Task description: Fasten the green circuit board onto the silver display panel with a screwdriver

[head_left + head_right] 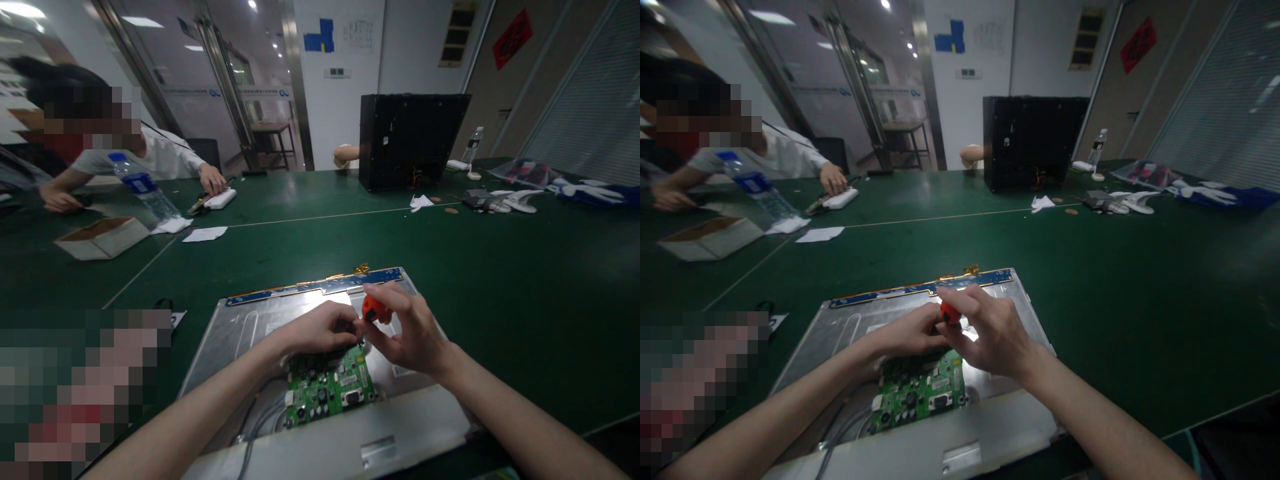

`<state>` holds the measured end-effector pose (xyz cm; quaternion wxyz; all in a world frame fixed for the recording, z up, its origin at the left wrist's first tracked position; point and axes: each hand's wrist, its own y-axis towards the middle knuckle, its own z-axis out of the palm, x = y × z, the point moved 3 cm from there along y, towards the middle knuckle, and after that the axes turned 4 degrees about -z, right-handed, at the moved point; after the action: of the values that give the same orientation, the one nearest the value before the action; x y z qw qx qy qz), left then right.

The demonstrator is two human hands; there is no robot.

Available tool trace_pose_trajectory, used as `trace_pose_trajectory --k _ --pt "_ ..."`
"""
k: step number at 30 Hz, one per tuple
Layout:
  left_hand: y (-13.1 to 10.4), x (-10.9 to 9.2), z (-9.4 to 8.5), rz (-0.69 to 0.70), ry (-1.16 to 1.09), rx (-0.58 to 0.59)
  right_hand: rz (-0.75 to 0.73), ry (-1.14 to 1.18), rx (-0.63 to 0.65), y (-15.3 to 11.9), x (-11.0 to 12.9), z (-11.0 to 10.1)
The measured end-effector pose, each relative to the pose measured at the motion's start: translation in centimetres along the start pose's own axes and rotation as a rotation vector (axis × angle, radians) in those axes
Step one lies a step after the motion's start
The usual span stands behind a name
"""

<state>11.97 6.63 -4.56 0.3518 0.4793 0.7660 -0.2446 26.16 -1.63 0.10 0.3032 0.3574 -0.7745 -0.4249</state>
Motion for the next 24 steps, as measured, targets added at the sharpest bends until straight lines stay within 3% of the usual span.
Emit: trace_pose_trajectory --k 24 --pt "0.04 0.06 0.08 -0.001 -0.008 0.008 -0.013 -0.026 -0.004 0.09 0.10 -0.03"
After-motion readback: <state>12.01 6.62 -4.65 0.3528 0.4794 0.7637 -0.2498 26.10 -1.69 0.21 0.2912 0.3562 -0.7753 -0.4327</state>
